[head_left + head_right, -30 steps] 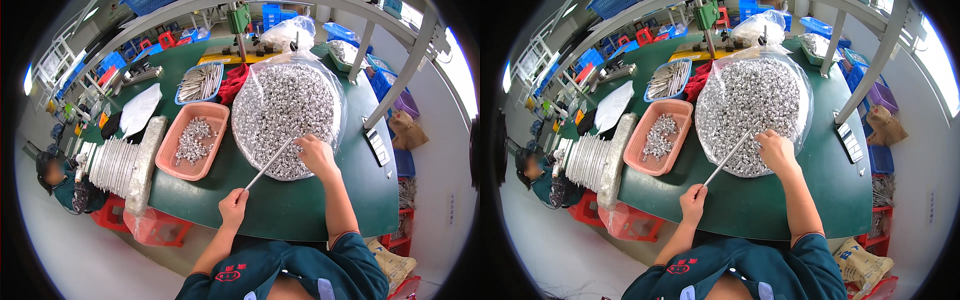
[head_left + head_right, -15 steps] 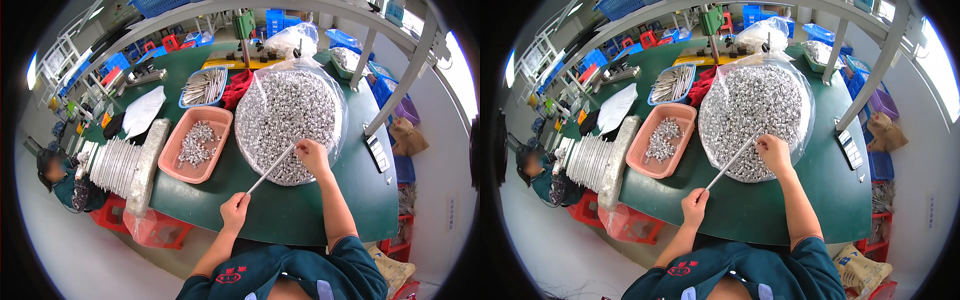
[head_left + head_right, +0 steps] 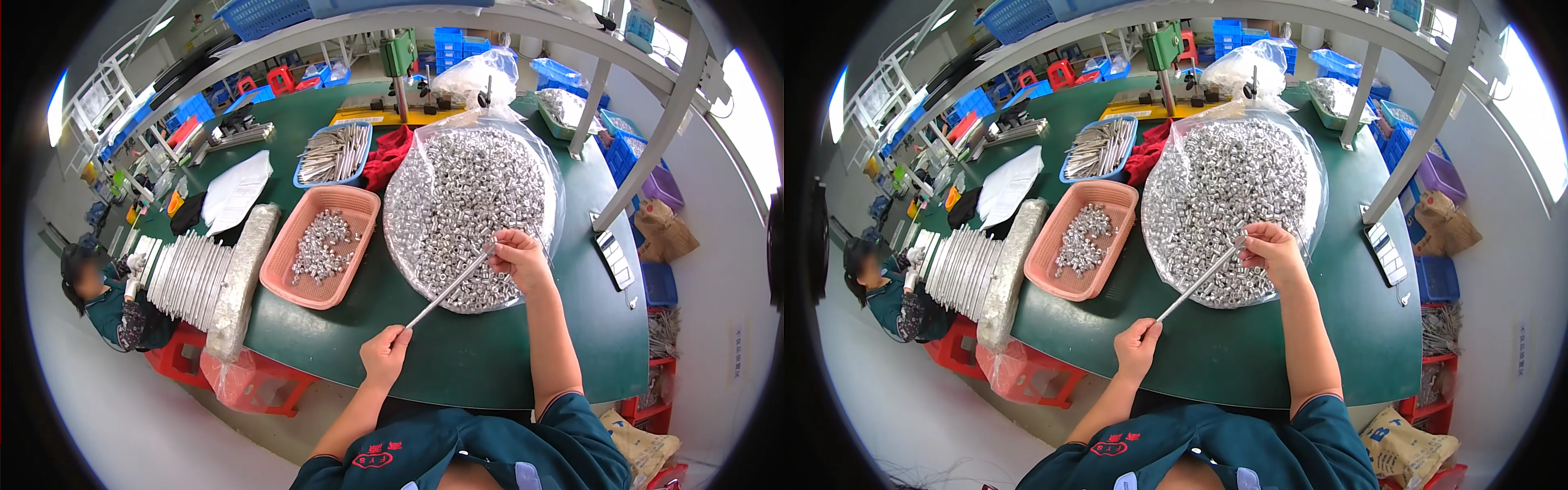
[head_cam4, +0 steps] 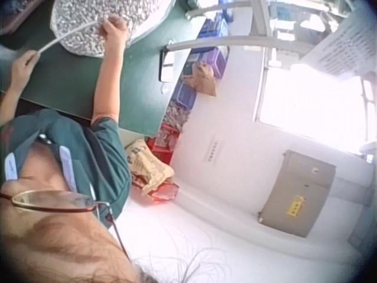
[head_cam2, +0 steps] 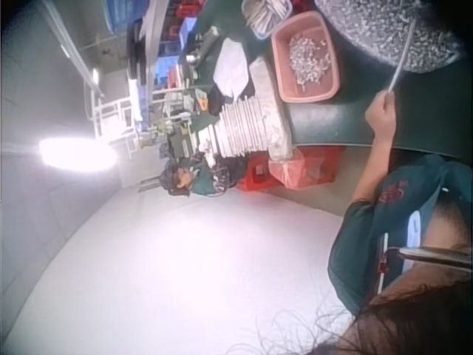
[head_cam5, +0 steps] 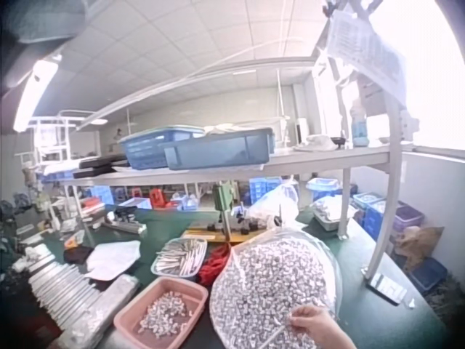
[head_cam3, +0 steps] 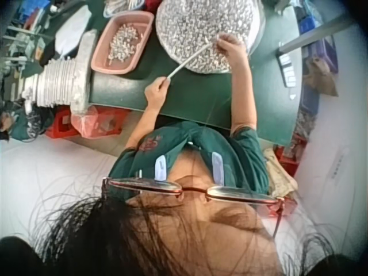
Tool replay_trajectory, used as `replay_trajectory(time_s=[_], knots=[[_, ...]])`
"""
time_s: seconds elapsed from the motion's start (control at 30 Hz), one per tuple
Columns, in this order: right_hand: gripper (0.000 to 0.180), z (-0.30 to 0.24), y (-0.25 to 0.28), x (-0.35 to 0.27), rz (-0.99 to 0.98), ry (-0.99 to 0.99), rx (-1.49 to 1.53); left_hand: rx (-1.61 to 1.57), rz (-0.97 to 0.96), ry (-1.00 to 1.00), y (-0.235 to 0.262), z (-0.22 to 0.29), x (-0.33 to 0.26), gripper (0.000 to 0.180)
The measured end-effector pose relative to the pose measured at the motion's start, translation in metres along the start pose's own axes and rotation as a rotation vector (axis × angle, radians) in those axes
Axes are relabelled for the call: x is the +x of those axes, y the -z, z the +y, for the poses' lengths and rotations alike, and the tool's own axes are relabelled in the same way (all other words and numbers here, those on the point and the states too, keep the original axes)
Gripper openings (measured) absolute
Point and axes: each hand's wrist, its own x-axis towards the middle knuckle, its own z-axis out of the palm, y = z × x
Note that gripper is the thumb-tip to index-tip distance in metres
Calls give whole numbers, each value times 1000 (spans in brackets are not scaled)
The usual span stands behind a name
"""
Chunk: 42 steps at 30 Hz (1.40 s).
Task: The person uses a metal rod to pick up small silver cylindrical parts from a large plastic bag and places them into a pink basket. The person repeats this action continuously throughout the video, transferring the parts one by one.
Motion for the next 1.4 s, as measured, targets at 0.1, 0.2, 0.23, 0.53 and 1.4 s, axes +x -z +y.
replay_trajectory(time_s=[0.1, 0.2, 0.23, 0.53, 1.4], knots=[[18, -2, -4, -2, 5, 18, -4, 28, 8, -8, 0, 1, 1, 11], [19, -2, -5, -3, -6, 52, -3, 41, 11, -1, 0, 2, 1, 12], [19, -1, -4, -3, -11, 61, -7, 42, 12, 6, 0, 2, 1, 13], [16, 9, -1, 3, -1, 35, 130, 22, 4, -8, 1, 3, 1, 11], [12, -9, 10, -1, -34, -98, 63, 20, 44, -58, -2, -3, 2, 13]])
